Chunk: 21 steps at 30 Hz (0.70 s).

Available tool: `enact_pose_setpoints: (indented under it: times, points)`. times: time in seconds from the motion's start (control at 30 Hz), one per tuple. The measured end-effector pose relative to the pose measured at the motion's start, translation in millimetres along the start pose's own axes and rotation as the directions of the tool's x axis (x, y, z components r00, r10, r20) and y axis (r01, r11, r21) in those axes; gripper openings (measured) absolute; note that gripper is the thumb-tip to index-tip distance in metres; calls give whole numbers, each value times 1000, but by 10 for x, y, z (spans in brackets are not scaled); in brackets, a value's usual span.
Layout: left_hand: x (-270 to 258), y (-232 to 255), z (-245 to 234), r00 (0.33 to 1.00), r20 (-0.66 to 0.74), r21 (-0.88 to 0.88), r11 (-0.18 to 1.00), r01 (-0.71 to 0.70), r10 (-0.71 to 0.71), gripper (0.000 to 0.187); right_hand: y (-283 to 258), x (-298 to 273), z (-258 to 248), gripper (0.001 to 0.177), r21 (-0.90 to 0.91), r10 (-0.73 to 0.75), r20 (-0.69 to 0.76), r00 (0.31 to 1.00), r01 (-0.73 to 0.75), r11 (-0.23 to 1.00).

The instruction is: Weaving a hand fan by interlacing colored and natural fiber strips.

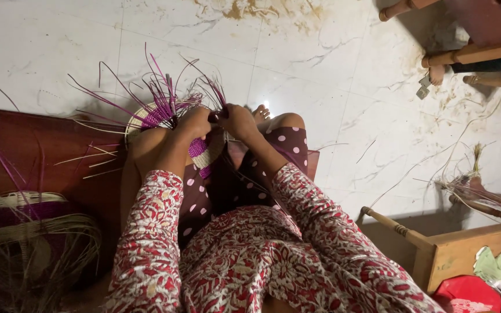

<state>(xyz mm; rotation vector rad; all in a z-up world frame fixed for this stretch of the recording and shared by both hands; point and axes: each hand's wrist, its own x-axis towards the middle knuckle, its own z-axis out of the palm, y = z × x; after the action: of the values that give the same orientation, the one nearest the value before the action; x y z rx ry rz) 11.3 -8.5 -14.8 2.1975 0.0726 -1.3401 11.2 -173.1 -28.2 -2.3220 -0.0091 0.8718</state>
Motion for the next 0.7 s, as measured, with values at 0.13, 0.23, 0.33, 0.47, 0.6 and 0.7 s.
enact_pose_setpoints:
  times: [0.13, 0.23, 0.33, 0.47, 0.6, 0.7]
  points:
    - [-13, -96, 95, 965, -188, -64, 978, -199, 184, 23, 132, 23, 122, 29, -173, -93, -38, 995, 85, 981]
    - [-8, -107, 62, 969, -152, -30, 979, -202, 195, 32, 122, 12, 147, 36, -37, -74, -87, 994, 71, 997]
    - [-94, -64, 40, 977, -145, -58, 984, -167, 157, 37, 265, 22, 185, 44, 2, -48, -44, 998, 48, 999]
    - [-116, -41, 42, 983, -128, -134, 980, -150, 133, 41, -2, -410, 168, 49, 25, -25, 121, 992, 22, 999]
    - [4, -86, 94, 984, -116, -119, 982, -146, 133, 43, 22, -382, 358, 39, -177, -17, 34, 999, 23, 984]
    - [-73, -43, 56, 986, -100, -126, 982, -143, 131, 48, 7, -332, 402, 30, -423, -26, -62, 998, -2, 906]
